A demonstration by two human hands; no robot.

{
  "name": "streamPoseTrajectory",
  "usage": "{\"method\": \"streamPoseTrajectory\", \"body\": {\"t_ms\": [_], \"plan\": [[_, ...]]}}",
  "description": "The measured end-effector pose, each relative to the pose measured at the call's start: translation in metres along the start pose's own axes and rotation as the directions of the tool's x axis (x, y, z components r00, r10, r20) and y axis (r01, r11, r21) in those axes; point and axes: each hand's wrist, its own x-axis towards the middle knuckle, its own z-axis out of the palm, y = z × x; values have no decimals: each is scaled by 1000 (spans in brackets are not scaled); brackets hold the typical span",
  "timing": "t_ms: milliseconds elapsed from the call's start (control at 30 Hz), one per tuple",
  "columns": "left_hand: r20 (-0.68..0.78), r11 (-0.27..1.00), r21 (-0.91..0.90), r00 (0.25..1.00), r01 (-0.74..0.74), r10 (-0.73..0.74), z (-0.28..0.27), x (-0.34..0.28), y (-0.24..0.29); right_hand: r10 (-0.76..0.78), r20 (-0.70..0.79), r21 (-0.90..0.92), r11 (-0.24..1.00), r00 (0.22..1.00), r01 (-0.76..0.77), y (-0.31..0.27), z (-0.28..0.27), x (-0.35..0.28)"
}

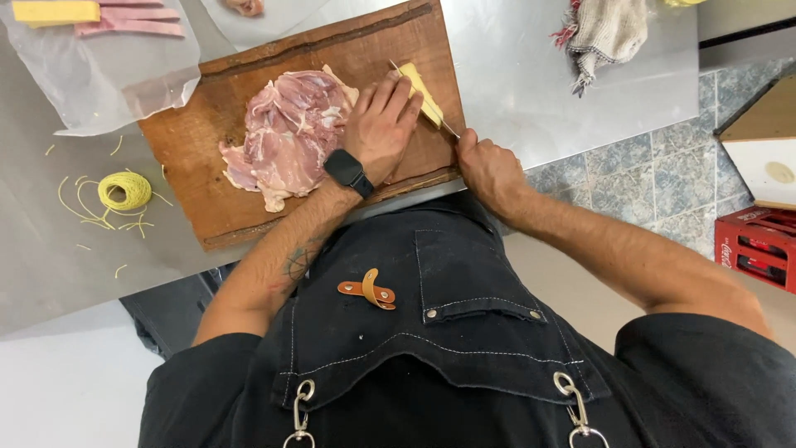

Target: Preparing stuffed chicken by placing cheese sticks inside chicken breasts and rolling them up on a cutting board.

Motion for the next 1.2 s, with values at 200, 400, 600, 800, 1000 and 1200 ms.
{"method": "streamPoseTrajectory", "body": {"t_ms": [200,400,600,800,1000,1200], "plan": [[1,998,38,999,49,-49,15,-13,7,-66,271,572,813,960,-105,10,-99,-5],[62,995,-95,997,42,-36,36,-44,-2,-52,-72,393,916,996,76,23,-65,-11],[194,989,-56,973,137,-124,-2,-32,14,60,-44,445,895,997,-34,4,-58,-37],[160,986,-65,977,151,-139,-17,-23,22,96,78,502,856,992,-122,3,-66,-65],[152,987,-108,983,116,-99,-6,-27,37,54,-13,304,951,998,-48,10,-52,-71],[174,985,-97,977,143,-124,-8,-24,39,1,121,582,810,993,-72,25,-64,-55]]}}
